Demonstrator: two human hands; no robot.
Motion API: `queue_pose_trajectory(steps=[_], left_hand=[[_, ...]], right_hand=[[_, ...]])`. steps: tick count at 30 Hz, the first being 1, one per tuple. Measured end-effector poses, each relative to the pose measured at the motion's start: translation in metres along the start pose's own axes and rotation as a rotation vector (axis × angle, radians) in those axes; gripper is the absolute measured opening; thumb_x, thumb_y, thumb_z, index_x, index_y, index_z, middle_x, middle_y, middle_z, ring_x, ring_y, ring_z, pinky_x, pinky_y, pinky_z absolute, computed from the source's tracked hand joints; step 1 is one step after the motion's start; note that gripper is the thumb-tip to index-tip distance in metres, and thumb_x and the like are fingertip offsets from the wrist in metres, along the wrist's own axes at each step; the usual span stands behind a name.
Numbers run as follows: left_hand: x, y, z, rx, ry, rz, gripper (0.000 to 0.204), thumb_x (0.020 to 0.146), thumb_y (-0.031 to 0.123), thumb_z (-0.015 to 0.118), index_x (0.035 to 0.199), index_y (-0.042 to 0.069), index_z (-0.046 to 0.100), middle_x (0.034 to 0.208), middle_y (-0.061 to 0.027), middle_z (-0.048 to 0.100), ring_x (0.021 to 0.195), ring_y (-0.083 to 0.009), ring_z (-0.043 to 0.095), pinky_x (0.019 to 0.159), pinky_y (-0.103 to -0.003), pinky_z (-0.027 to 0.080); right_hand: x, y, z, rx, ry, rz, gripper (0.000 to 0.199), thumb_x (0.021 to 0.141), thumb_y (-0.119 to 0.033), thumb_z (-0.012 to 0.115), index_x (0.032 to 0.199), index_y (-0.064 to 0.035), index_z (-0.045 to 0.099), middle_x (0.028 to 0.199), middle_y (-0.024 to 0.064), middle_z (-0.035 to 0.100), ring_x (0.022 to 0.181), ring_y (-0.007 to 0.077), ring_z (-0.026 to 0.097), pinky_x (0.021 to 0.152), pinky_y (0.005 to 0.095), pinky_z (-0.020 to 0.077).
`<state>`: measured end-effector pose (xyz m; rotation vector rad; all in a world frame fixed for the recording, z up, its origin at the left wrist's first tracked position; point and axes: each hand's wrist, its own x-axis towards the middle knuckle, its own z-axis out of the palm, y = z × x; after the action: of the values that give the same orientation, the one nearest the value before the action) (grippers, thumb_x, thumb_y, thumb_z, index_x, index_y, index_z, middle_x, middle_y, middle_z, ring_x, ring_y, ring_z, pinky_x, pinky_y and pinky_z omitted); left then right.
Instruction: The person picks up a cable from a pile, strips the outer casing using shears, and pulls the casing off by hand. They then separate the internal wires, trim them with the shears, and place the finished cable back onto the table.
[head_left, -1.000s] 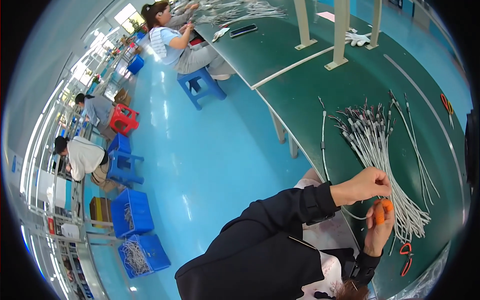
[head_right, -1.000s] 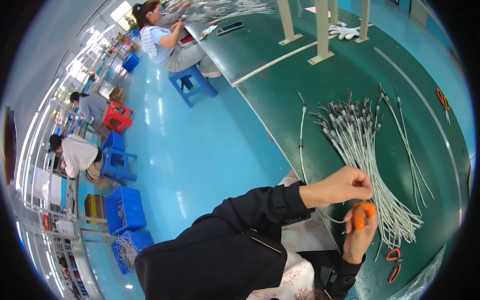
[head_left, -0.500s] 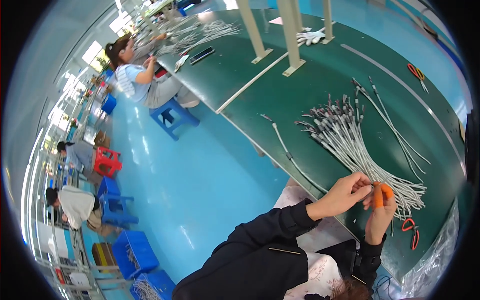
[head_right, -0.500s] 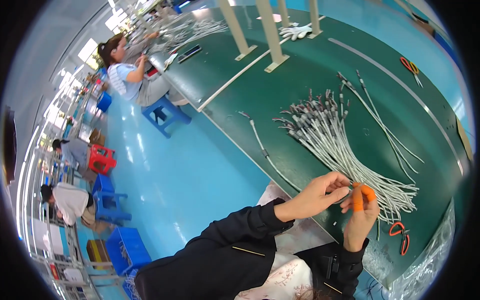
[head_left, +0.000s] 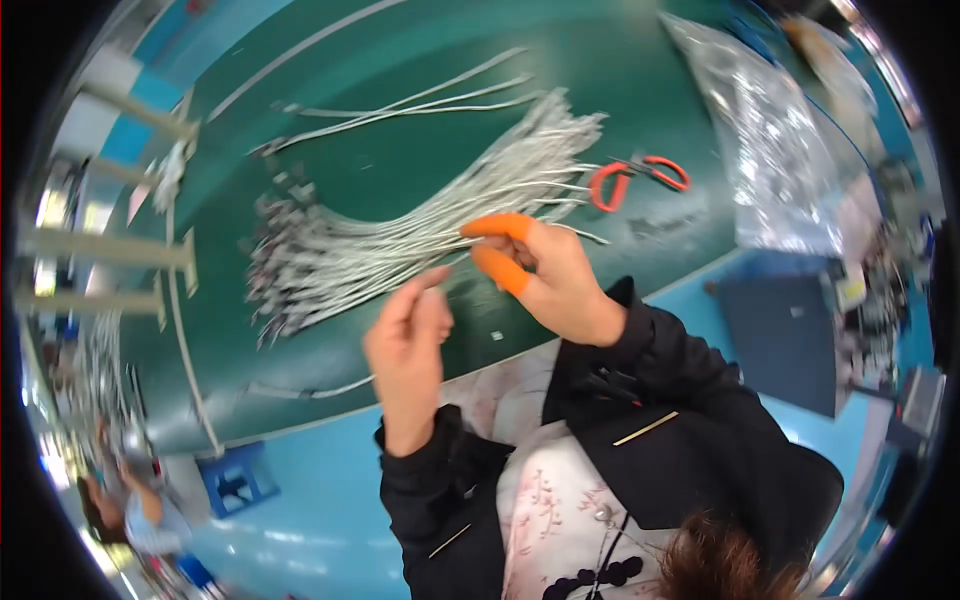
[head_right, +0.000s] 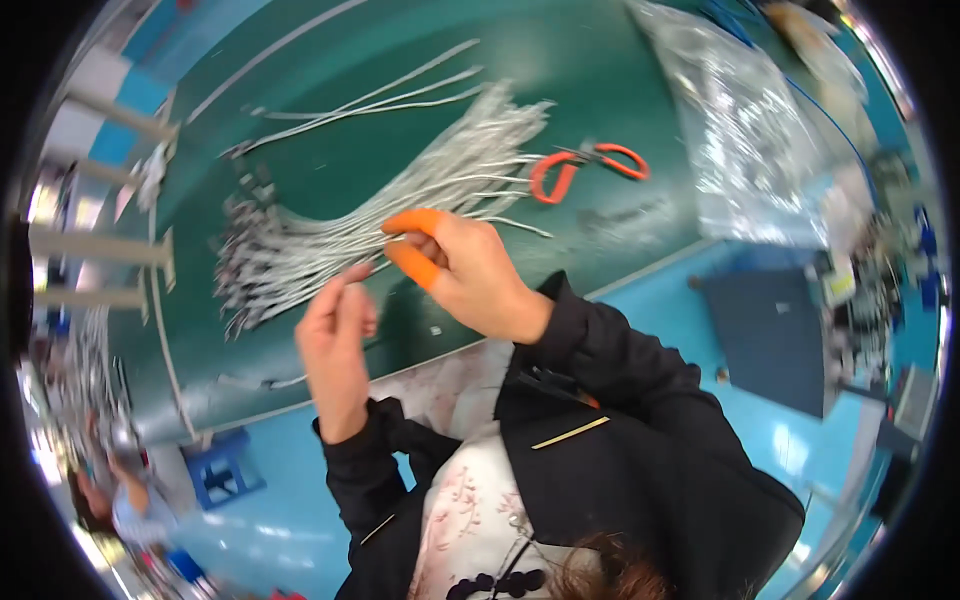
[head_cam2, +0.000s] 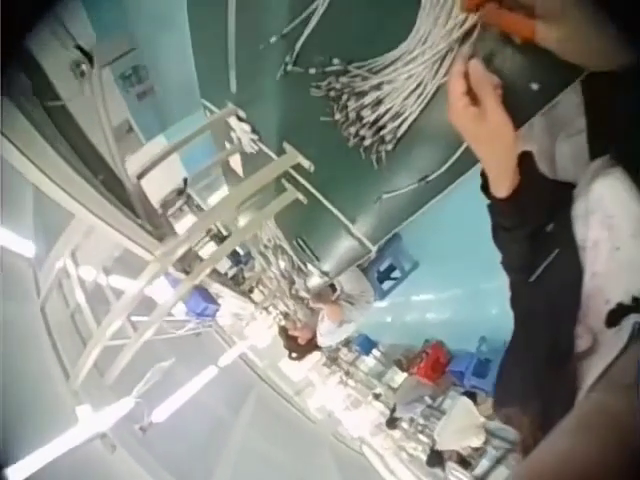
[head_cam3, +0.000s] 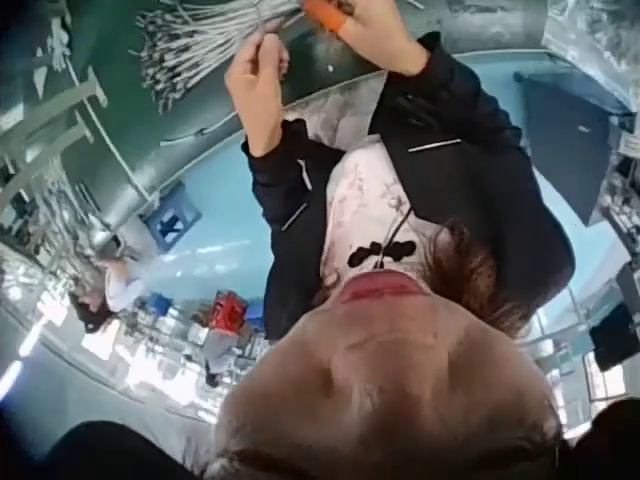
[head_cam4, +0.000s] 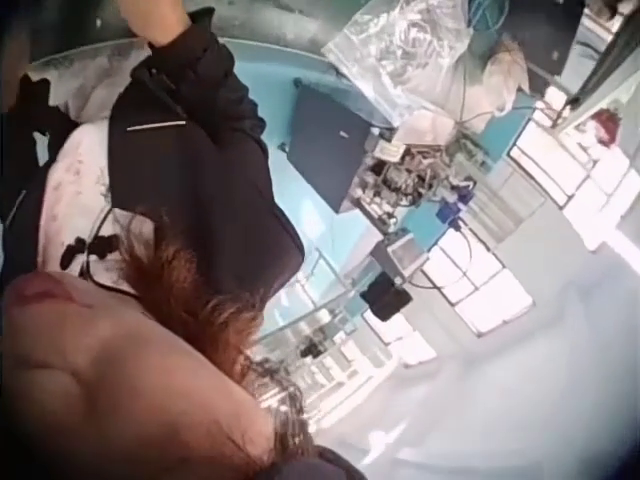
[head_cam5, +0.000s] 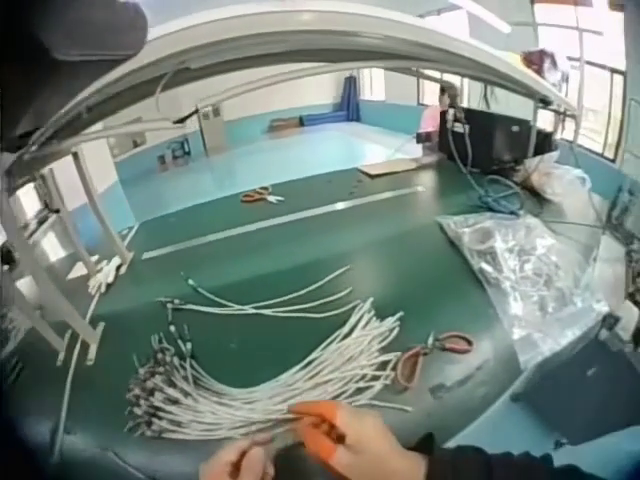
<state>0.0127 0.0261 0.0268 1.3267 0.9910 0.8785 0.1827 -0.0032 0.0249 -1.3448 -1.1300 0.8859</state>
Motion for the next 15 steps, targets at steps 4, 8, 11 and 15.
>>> queue_pose_trajectory(steps=[4, 8, 11, 15], left_hand=[[0.014, -0.005, 0.019, -0.093, -0.093, -0.031, 0.021, 0.093, 0.008, 0.049, 0.109, -0.003, 0.059, 0.074, -0.0017, 0.058, 0.064, -0.0043, 0.044, 0.060, -0.018, 0.037], [0.011, -0.012, 0.026, -0.109, -0.118, -0.028, 0.021, 0.093, 0.010, 0.049, 0.107, -0.002, 0.060, 0.076, -0.0027, 0.060, 0.064, -0.0041, 0.044, 0.059, -0.018, 0.036], [0.012, -0.014, 0.028, -0.134, -0.108, -0.056, 0.020, 0.093, 0.011, 0.050, 0.105, -0.002, 0.061, 0.077, -0.0033, 0.062, 0.063, -0.0041, 0.044, 0.058, -0.018, 0.036], [0.016, -0.013, 0.029, -0.219, -0.124, -0.130, 0.019, 0.092, 0.012, 0.052, 0.101, -0.002, 0.062, 0.078, -0.0041, 0.063, 0.063, -0.0044, 0.045, 0.058, -0.018, 0.036]], right_hand=[[0.011, 0.027, -0.074, -0.560, 0.223, -0.297, 0.017, 0.082, -0.005, 0.062, 0.098, -0.0002, 0.062, 0.084, 0.0106, 0.062, 0.070, 0.0189, 0.060, 0.062, 0.0283, 0.0467], [0.020, 0.040, -0.139, -1.082, 0.355, -0.478, 0.017, 0.077, -0.008, 0.064, 0.092, -0.0013, 0.062, 0.083, 0.0146, 0.059, 0.077, 0.0329, 0.058, 0.067, 0.0371, 0.0464], [0.010, 0.045, -0.169, -1.238, 0.279, -0.379, 0.018, 0.077, -0.009, 0.064, 0.093, -0.0014, 0.061, 0.082, 0.0148, 0.058, 0.079, 0.0335, 0.056, 0.068, 0.0398, 0.0455], [0.004, 0.056, -0.182, -1.317, 0.123, -0.255, 0.018, 0.078, -0.009, 0.063, 0.095, -0.0016, 0.060, 0.082, 0.0152, 0.058, 0.075, 0.0338, 0.057, 0.066, 0.0395, 0.0453]])
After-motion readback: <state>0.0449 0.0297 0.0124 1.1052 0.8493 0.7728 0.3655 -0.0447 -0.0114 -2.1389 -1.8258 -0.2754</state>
